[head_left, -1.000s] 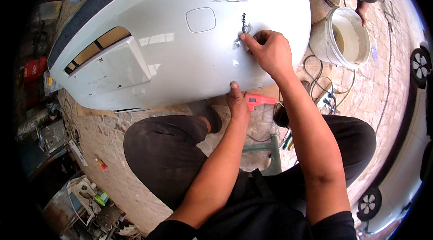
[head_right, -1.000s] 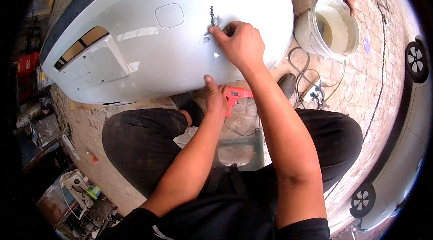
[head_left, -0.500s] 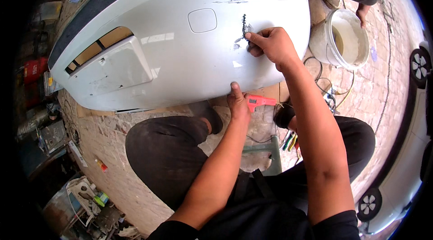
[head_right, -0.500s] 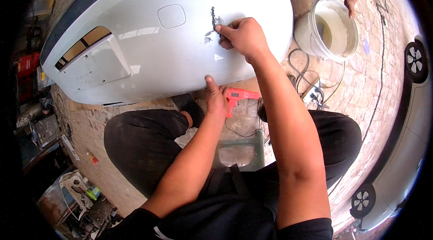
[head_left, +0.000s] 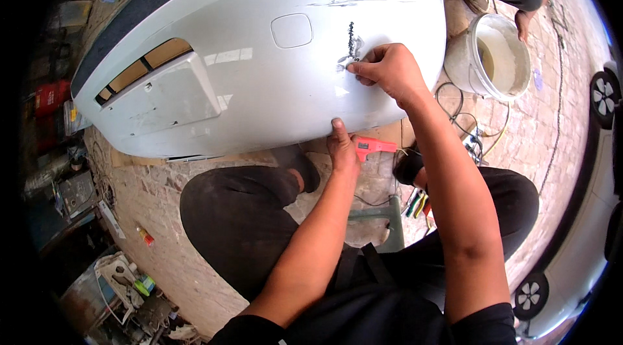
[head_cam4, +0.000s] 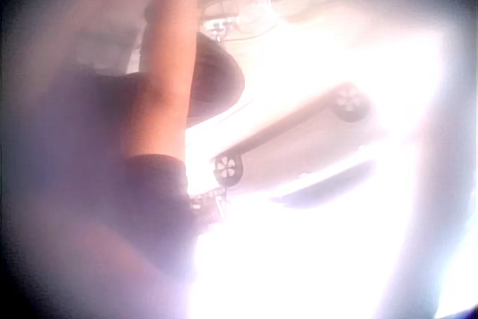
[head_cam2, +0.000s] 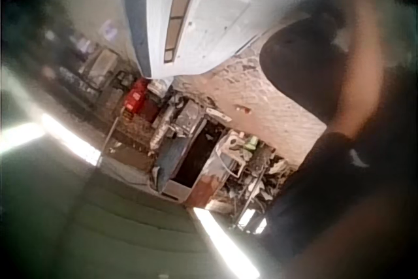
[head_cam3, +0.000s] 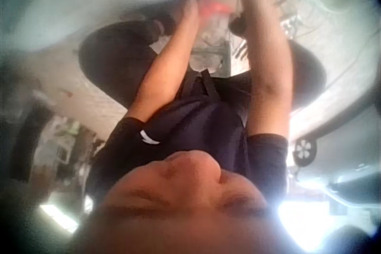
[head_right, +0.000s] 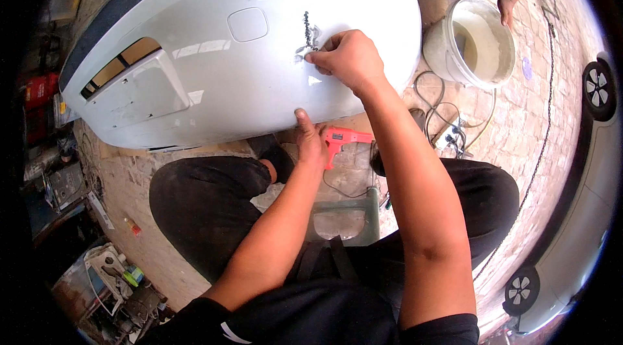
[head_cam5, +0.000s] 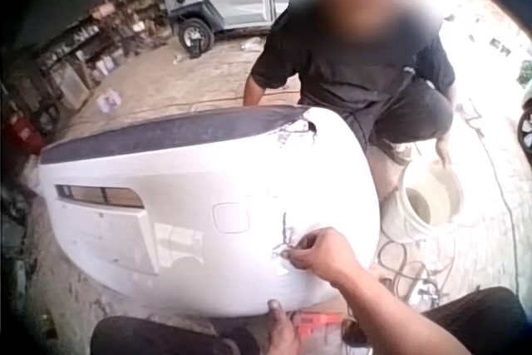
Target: The person uses a heat gun to soften a damaged area on a white car bumper and then manually smooths the plastic with their fingers. They flip the bumper over to inspect the interior side of the repair.
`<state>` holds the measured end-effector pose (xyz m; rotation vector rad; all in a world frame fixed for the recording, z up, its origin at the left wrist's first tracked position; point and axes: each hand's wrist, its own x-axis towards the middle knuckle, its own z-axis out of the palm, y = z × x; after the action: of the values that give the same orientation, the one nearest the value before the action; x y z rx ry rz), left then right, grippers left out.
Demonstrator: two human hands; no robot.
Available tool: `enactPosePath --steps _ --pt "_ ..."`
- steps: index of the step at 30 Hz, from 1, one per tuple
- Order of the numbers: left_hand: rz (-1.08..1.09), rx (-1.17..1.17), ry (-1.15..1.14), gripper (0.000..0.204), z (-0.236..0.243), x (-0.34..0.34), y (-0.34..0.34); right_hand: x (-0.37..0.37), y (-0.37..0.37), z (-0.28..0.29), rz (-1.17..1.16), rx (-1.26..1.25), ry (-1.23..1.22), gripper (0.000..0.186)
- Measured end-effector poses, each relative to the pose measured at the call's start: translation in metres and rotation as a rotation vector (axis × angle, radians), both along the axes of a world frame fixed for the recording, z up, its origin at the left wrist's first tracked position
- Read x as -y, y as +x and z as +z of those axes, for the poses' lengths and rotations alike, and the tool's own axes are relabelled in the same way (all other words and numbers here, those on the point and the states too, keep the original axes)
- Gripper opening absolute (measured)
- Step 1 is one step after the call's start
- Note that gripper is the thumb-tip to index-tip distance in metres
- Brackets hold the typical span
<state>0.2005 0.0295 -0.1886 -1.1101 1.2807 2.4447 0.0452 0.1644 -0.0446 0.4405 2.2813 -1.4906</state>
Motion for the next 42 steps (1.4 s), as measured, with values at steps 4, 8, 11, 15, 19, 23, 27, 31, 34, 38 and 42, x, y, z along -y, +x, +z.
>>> enactPosePath --steps 4,8,11,15,19,23,27,31,34,38,42 --pt "0.036 0.057 -0.016 0.090 -0.007 0.000 0.001 -0.007 -0.002 0.000 -0.071 0.056 -0.211 0.043" --pt "-0.002 0.054 -0.007 0.098 -0.013 0.001 0.004 -0.008 -0.005 0.009 -0.109 0.116 -0.274 0.051" --pt "-0.101 0.086 0.013 0.119 -0.018 0.008 0.003 -0.011 -0.011 0.005 -0.071 0.136 -0.286 0.051" --pt "-0.101 0.044 0.009 0.118 -0.016 0.008 0.003 -0.016 -0.019 0.005 -0.044 0.197 -0.366 0.049" --pt "0.060 0.003 -0.024 0.088 -0.009 -0.001 0.001 -0.016 -0.023 0.002 -0.035 0.195 -0.354 0.045" --pt "0.021 0.054 -0.056 0.084 -0.011 0.003 0.000 -0.010 -0.021 0.000 0.006 0.127 -0.179 0.048" --pt "0.077 0.027 -0.073 0.083 -0.008 -0.002 -0.001 0.004 -0.018 0.009 0.091 0.102 0.232 0.049" --pt "0.039 0.044 -0.059 0.083 0.003 -0.004 -0.004 0.016 -0.016 0.013 0.075 -0.004 0.462 0.042" --pt "0.073 0.072 -0.088 0.080 0.005 -0.003 -0.004 0.018 -0.015 0.013 0.094 -0.119 0.453 0.040" --pt "0.067 0.086 -0.062 0.074 0.001 -0.001 -0.004 -0.007 -0.017 0.005 0.059 -0.052 -0.031 0.034" --pt "-0.065 0.081 -0.012 0.098 0.000 0.004 0.000 -0.015 -0.019 0.004 0.112 -0.086 -0.157 0.033"
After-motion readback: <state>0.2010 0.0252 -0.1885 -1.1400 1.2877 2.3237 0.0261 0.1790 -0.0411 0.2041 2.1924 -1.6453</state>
